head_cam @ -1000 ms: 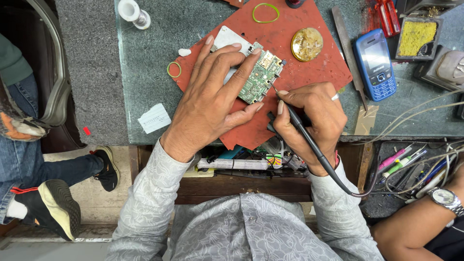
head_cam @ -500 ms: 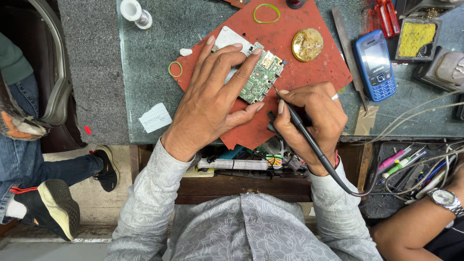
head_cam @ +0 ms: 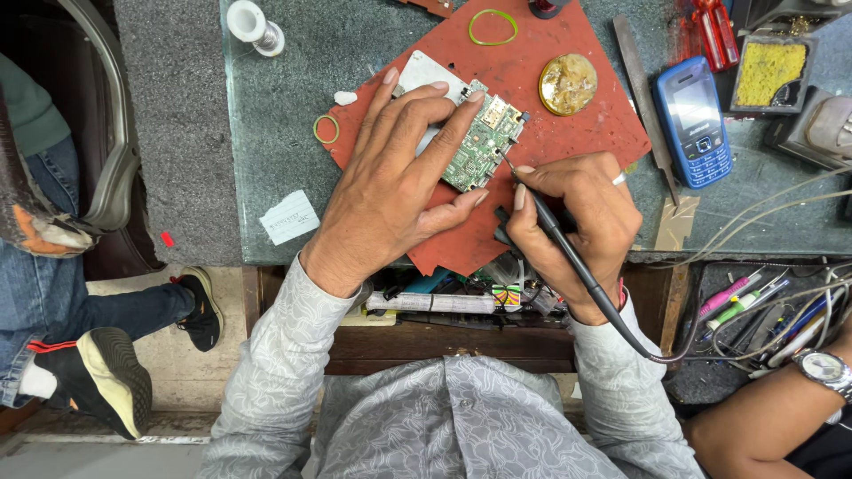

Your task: The person holds a phone motherboard steady on a red mat with one hand and uses a soldering iron with the other to solder components on the board, repositioning the board and continuing to work on different points across the episode.

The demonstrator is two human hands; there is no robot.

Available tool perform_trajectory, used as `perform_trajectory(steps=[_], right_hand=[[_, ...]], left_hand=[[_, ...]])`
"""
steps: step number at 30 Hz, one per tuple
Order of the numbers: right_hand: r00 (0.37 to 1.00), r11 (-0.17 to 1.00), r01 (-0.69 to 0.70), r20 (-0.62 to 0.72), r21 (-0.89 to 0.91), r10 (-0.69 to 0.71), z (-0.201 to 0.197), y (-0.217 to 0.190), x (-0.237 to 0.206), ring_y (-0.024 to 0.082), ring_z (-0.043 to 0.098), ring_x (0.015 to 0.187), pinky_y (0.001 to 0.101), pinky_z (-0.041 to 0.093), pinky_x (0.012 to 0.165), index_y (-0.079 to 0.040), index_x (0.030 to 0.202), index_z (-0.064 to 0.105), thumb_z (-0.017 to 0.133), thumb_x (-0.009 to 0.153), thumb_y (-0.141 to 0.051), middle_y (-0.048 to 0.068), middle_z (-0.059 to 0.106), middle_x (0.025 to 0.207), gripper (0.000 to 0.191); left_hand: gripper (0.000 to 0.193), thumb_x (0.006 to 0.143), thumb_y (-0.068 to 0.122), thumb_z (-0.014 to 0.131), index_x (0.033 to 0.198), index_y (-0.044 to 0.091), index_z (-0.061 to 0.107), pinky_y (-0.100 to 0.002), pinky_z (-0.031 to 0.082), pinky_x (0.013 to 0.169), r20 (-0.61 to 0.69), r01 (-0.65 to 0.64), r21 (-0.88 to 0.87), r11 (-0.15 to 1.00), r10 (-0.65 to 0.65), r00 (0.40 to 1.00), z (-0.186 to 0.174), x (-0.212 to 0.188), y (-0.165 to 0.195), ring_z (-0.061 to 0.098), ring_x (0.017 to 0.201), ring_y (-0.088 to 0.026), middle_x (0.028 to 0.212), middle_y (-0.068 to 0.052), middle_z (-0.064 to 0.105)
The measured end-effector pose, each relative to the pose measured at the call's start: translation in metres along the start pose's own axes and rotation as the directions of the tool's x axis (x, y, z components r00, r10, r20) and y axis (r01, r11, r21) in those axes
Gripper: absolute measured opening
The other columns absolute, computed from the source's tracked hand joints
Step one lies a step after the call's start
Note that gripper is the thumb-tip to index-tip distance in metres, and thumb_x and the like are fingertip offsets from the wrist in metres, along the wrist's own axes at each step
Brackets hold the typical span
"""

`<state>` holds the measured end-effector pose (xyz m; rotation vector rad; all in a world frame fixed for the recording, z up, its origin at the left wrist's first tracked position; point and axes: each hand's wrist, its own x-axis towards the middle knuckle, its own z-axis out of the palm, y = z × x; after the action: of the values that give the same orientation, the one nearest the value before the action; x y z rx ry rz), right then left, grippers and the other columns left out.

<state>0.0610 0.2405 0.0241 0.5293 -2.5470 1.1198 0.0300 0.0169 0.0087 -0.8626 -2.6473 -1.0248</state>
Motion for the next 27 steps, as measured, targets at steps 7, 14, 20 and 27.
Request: perform_trajectory(steps=[7,14,20,27], right_hand=[[1.000,1.000,0.001,0.008,0.005,-0.001,-0.0002,0.0009,-0.0004,0.024,0.066,0.086,0.0330,0.050,0.078,0.000,0.100,0.069,0.079,0.088,0.001,0.010,0.072,0.098,0.015],[1.000,1.000,-0.019,0.004,-0.010,0.019,-0.0002,0.0010,-0.0017,0.023,0.065,0.084,0.0323,0.049,0.075,-0.001,0.099,0.069,0.078,0.088,0.002,0.010,0.072,0.096,0.015],[1.000,1.000,-0.014,-0.009,-0.016,0.014,-0.0011,0.0037,-0.0036,0.023,0.065,0.083,0.0320,0.049,0.075,-0.001,0.097,0.067,0.078,0.087,0.002,0.010,0.072,0.096,0.015],[1.000,1.000,0.005,-0.014,0.011,-0.005,-0.0001,0.0035,-0.0036,0.023,0.065,0.084,0.0323,0.050,0.077,0.000,0.099,0.067,0.078,0.088,0.002,0.010,0.072,0.097,0.015]], left_hand=[[0.082,0.091,0.031,0.087,0.156,0.005,0.044,-0.058,0.027,0.132,0.003,0.002,0.006,1.000,-0.002,1.000,-0.0008,-0.0001,0.0000,0.049,0.137,-0.028,0.132,-0.011,0.050],[0.082,0.091,0.031,0.087,0.156,0.005,0.044,-0.057,0.027,0.133,0.000,-0.001,-0.007,1.000,0.001,1.000,-0.0014,-0.0001,0.0004,0.049,0.138,-0.029,0.133,-0.011,0.050],[0.081,0.091,0.031,0.087,0.155,0.006,0.045,-0.057,0.027,0.133,0.010,0.002,-0.002,1.000,-0.002,1.000,-0.0018,0.0001,0.0001,0.050,0.137,-0.028,0.132,-0.010,0.051],[0.082,0.092,0.032,0.087,0.156,0.006,0.044,-0.057,0.027,0.132,-0.003,0.000,0.003,1.000,0.000,1.000,-0.0011,-0.0006,0.0002,0.049,0.138,-0.029,0.134,-0.011,0.050]])
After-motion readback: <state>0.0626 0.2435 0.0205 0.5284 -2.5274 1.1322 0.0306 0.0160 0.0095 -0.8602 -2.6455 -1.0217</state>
